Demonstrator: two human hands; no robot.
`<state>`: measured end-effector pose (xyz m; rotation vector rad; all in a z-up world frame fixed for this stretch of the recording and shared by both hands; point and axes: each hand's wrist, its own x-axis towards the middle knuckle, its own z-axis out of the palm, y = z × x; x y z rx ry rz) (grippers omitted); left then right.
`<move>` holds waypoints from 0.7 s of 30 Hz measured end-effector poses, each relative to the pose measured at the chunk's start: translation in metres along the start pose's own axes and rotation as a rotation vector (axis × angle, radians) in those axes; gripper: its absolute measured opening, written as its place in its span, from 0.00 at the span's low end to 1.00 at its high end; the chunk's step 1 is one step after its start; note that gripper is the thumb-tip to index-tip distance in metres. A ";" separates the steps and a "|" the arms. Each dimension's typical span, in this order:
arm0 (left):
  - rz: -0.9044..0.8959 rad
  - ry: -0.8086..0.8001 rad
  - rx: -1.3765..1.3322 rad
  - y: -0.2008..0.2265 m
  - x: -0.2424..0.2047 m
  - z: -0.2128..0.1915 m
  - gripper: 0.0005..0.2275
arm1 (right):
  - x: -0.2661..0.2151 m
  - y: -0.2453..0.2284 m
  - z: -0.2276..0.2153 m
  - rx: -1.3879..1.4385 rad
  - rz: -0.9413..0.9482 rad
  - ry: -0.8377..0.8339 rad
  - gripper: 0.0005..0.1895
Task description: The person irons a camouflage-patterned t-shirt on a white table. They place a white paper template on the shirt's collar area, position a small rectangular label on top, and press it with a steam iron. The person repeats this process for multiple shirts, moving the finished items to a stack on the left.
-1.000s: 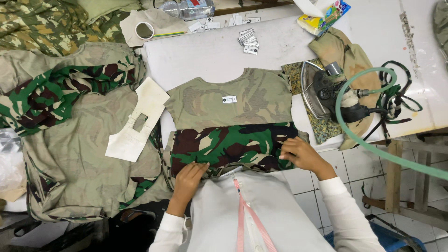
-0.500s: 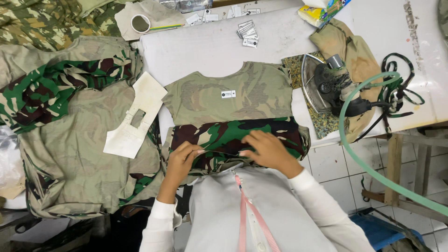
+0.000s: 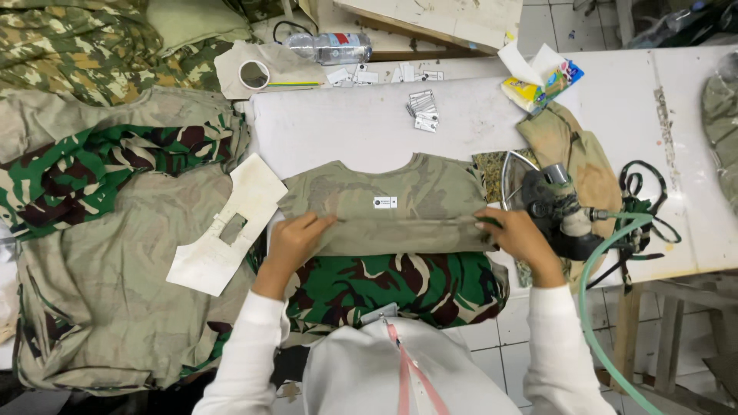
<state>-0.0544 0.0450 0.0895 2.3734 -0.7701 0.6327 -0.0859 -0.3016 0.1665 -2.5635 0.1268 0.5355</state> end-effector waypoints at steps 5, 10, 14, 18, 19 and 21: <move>-0.152 -0.256 0.008 -0.068 0.044 0.058 0.03 | 0.137 0.053 0.038 0.061 0.038 -0.073 0.14; -0.236 -0.587 0.104 -0.109 0.036 0.132 0.06 | 0.175 0.029 0.047 -0.252 0.236 -0.200 0.25; 0.044 -0.481 0.029 -0.069 0.042 0.164 0.13 | 0.196 0.023 0.057 -0.381 0.066 -0.183 0.15; 0.359 -0.558 -0.195 -0.010 0.020 0.168 0.21 | 0.198 0.027 0.056 0.138 -0.208 -0.142 0.03; 0.350 -0.566 -0.204 -0.011 0.015 0.169 0.21 | 0.197 0.034 0.060 0.140 -0.201 -0.154 0.03; 0.392 -0.535 -0.179 -0.016 0.009 0.173 0.21 | 0.199 0.046 0.066 0.026 -0.352 0.263 0.04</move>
